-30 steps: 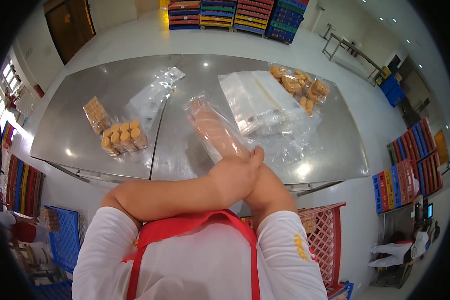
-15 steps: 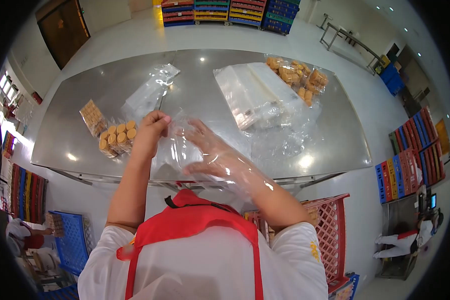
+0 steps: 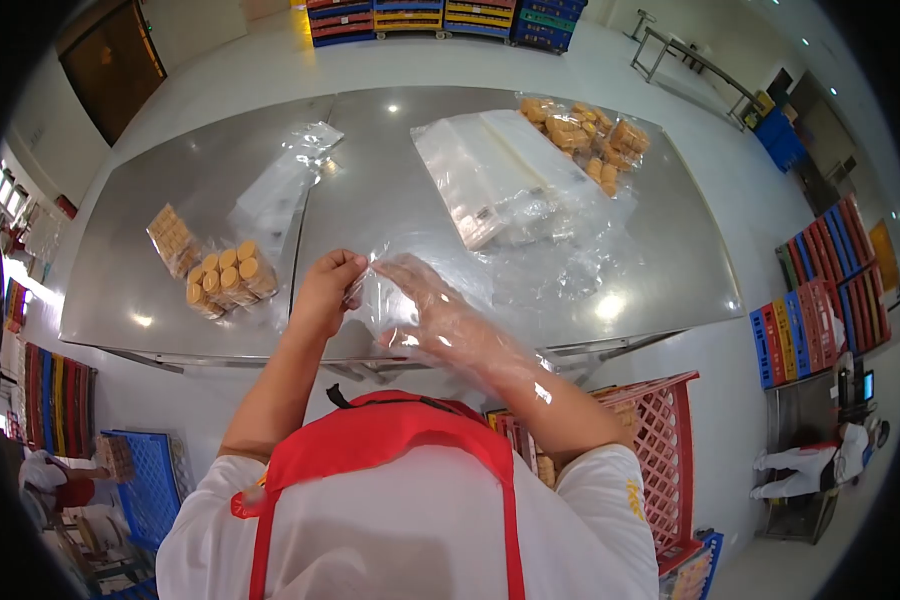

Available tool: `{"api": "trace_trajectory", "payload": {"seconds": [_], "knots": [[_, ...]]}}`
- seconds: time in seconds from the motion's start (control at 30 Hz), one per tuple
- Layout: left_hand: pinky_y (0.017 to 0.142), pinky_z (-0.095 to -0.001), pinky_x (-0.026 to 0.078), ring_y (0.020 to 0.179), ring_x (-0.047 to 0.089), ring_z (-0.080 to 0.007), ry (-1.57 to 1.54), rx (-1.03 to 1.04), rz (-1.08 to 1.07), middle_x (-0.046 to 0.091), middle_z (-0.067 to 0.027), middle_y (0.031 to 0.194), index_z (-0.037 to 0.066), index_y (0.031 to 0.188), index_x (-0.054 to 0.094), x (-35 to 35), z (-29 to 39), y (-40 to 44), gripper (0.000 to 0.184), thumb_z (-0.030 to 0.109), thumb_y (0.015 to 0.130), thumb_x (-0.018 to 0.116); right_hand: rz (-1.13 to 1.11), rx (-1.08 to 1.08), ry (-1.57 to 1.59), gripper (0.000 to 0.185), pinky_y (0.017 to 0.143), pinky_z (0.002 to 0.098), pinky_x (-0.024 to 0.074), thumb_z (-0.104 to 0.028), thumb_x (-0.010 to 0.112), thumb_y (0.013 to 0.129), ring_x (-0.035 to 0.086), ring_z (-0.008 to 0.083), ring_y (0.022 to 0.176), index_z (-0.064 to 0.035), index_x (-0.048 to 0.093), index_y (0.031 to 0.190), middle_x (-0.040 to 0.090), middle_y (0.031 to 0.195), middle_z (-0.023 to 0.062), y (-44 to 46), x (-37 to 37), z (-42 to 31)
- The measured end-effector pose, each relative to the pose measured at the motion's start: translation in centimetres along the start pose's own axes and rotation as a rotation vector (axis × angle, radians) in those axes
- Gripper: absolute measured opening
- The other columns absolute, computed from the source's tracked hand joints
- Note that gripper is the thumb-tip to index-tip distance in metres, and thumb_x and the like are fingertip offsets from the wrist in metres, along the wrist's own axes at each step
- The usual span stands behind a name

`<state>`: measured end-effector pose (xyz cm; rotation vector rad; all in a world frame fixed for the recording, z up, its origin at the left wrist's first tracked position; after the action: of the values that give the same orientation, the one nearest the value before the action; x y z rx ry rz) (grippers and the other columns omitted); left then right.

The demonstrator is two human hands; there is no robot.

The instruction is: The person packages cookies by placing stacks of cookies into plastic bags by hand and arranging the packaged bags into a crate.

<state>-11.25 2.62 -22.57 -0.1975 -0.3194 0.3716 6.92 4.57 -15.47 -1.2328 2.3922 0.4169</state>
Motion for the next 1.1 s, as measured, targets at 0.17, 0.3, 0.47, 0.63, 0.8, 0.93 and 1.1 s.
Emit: {"api": "trace_trajectory", "payload": {"seconds": [0.17, 0.3, 0.47, 0.63, 0.8, 0.93, 1.1], "knots": [[0.049, -0.0251, 0.042, 0.056, 0.051, -0.0079, 0.109, -0.065, -0.049, 0.053, 0.0026, 0.069, 0.008, 0.096, 0.061, 1.3, -1.5, 0.0, 0.009, 0.017, 0.093, 0.061, -0.093, -0.002, -0.115, 0.073, 0.108, 0.0426, 0.0393, -0.038, 0.076, 0.082, 0.04, 0.0413, 0.136, -0.0108, 0.047, 0.143, 0.032, 0.151, 0.0235, 0.4, -0.1, 2.3], [0.063, -0.0269, 0.049, 0.074, 0.058, -0.0116, -0.052, 0.07, -0.048, 0.059, -0.0024, 0.089, 0.006, 0.109, 0.059, 1.3, -2.0, 1.5, 0.019, 0.007, 0.091, 0.056, 0.05, -0.063, -0.052, 0.073, 0.11, 0.0426, 0.038, -0.032, 0.077, 0.08, 0.04, 0.0416, 0.137, -0.0094, 0.047, 0.143, 0.032, 0.152, 0.0246, 1.5, -1.7, 0.9], [0.065, -0.0246, 0.048, 0.073, 0.057, -0.0105, 0.126, 0.288, 0.132, 0.058, -0.0019, 0.085, 0.003, 0.106, 0.059, -2.4, -0.2, 5.7, 0.017, 0.003, 0.089, 0.059, -0.109, -0.138, -0.001, 0.045, 0.098, 0.039, 0.0477, -0.001, 0.06, 0.09, 0.055, 0.0328, 0.123, -0.0022, 0.053, 0.134, 0.058, 0.128, 0.0219, 2.2, -3.3, 4.7], [0.072, -0.034, 0.05, 0.078, 0.059, -0.0208, 0.551, 0.469, 0.458, 0.062, -0.0095, 0.091, 0.0, 0.113, 0.059, -8.9, 3.0, 12.2, 0.027, 0.011, 0.089, 0.062, 0.275, -0.123, -0.041, 0.041, 0.093, 0.0336, 0.049, -0.001, 0.057, 0.092, 0.059, 0.0247, 0.11, -0.0027, 0.056, 0.133, 0.059, 0.125, 0.0186, 4.5, -4.4, 5.8], [0.107, -0.0477, 0.034, 0.126, 0.044, -0.0416, 1.436, 0.163, 0.921, 0.049, -0.0252, 0.132, -0.007, 0.131, 0.049, -12.7, 8.2, 7.2, 0.059, 0.031, 0.089, 0.066, 0.306, -0.12, -0.286, 0.028, 0.085, 0.0338, 0.051, -0.005, 0.055, 0.094, 0.063, 0.0263, 0.094, -0.001, 0.065, 0.12, 0.067, 0.106, 0.0172, 7.8, -2.7, 13.8], [0.116, -0.0562, 0.019, 0.139, 0.029, -0.0487, 1.555, -0.047, 0.976, 0.036, -0.0299, 0.146, -0.007, 0.142, 0.04, -16.4, 5.6, 3.3, 0.072, 0.033, 0.088, 0.067, 0.069, 0.468, -0.2, 0.026, 0.071, 0.0288, 0.051, -0.014, 0.058, 0.093, 0.064, 0.0156, 0.074, -0.0004, 0.07, 0.112, 0.067, 0.074, 0.0128, 3.5, -2.2, 12.5], [0.112, -0.0511, 0.028, 0.133, 0.038, -0.0427, 1.679, 0.335, 0.672, 0.047, -0.0256, 0.137, -0.001, 0.138, 0.049, -14.1, 3.5, 1.9, 0.061, 0.02, 0.083, 0.066, -0.099, 0.634, -0.119, 0.026, 0.067, 0.0254, 0.0482, -0.018, 0.061, 0.094, 0.059, 0.0105, 0.071, -0.0007, 0.07, 0.112, 0.066, 0.08, 0.0057, -1.4, -0.3, 7.5]]}}
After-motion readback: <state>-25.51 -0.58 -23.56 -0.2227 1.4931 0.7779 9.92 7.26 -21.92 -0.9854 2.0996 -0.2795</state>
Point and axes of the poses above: each hand's wrist, its own y-axis towards the middle knuckle, its own x-axis out of the palm, z = x × y, the point moved 6 cm from there along y, towards the middle knuckle
